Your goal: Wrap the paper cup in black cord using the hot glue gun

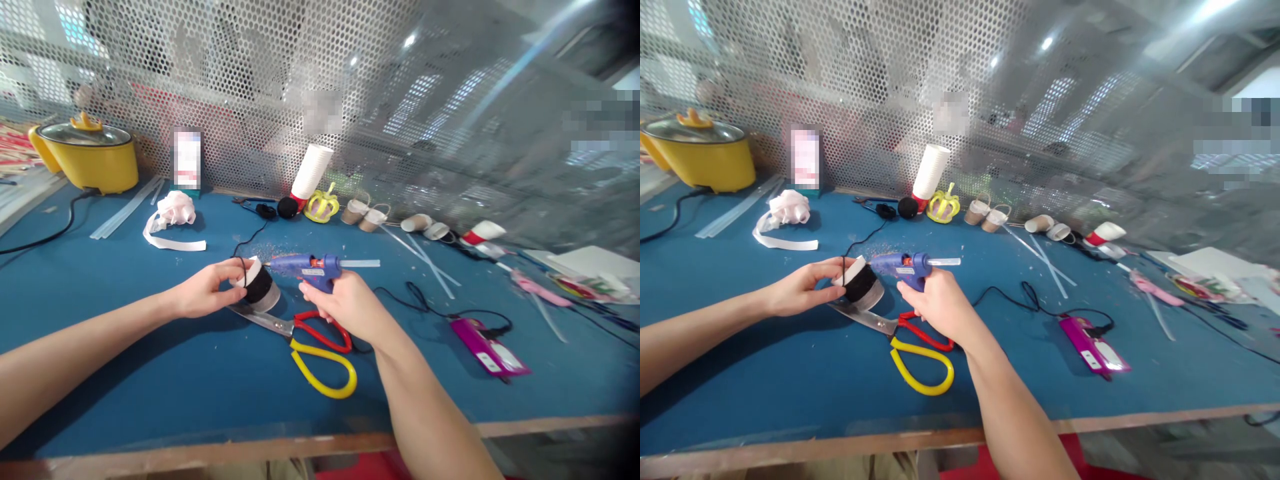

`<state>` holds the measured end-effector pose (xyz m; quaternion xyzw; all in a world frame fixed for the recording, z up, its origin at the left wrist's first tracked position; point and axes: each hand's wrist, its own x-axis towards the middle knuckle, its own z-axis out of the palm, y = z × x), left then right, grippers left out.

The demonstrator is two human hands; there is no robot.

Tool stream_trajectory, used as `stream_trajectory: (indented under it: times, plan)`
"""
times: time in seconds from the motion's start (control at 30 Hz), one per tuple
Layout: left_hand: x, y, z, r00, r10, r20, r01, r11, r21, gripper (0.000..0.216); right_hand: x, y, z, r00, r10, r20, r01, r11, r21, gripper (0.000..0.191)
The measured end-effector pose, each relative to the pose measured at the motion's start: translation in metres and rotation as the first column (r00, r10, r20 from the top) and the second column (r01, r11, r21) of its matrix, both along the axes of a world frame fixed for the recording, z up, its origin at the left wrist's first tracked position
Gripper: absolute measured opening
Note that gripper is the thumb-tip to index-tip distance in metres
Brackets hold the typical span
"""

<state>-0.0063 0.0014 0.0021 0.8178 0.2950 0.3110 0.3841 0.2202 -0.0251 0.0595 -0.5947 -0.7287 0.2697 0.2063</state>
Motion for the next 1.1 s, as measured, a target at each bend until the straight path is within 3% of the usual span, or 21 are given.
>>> stream_trajectory:
  times: [1.1]
  plan:
    - [0.0004, -0.0008, 0.0021, 1.000, 0.011, 0.005, -0.011, 1.000, -0.027, 0.017, -0.0038, -0.0093, 0.0048, 1.000, 0.018, 0.006, -0.019, 1.000, 0.005, 0.020]
